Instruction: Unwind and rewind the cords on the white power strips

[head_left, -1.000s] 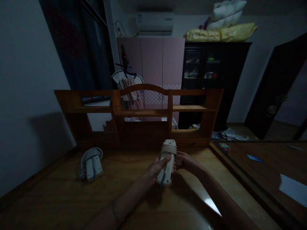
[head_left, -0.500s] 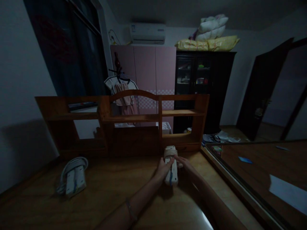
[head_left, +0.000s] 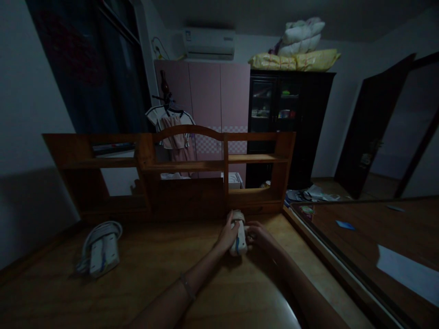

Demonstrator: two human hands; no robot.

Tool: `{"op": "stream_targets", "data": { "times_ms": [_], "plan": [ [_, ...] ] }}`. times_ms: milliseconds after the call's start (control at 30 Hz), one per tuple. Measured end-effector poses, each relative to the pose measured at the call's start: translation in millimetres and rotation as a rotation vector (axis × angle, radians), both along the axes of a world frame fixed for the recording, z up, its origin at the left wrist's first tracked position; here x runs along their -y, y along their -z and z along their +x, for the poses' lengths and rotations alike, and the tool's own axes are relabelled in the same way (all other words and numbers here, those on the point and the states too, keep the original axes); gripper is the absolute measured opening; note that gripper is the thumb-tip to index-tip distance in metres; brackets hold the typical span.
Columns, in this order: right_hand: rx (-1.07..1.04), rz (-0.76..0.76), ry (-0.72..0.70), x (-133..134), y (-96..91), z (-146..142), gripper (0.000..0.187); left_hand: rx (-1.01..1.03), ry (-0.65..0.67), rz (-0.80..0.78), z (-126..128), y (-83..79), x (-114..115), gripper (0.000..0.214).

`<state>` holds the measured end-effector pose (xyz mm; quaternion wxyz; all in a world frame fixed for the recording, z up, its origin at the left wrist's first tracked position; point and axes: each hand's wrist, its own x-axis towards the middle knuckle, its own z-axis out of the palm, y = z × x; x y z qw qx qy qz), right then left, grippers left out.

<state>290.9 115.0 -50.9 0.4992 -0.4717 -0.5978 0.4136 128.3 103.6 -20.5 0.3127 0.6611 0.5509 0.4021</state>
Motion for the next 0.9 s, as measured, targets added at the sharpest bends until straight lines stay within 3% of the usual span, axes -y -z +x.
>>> {"op": "stream_targets", "data": {
  "times_ms": [233, 433, 567, 700, 900],
  "plan": [
    [0.153, 0.1, 0.01, 5, -1.9, -3, 0.03, -0.393, -0.062, -0.028, -7, -4.1, -3, 0.066],
    [0.377, 0.245, 0.249, 16, -13.1, 6, 0.024, -0.629, -0.141, 0.104, -1, -9.8, 5, 0.068],
    [0.47, 0.3, 0.337, 16, -15.6, 8, 0.027, -0.639, -0.15, 0.242, -3, -8.8, 5, 0.062],
    [0.526, 0.334, 0.372, 13, -15.8, 9, 0.028, -0.584, -0.076, 0.366, -11, -7.2, 1, 0.059],
    [0.565, 0.352, 0.421, 7, -17.3, 14, 0.029, -0.458, -0.004, 0.41, -19, -5.2, -8, 0.057]
  ]
}}
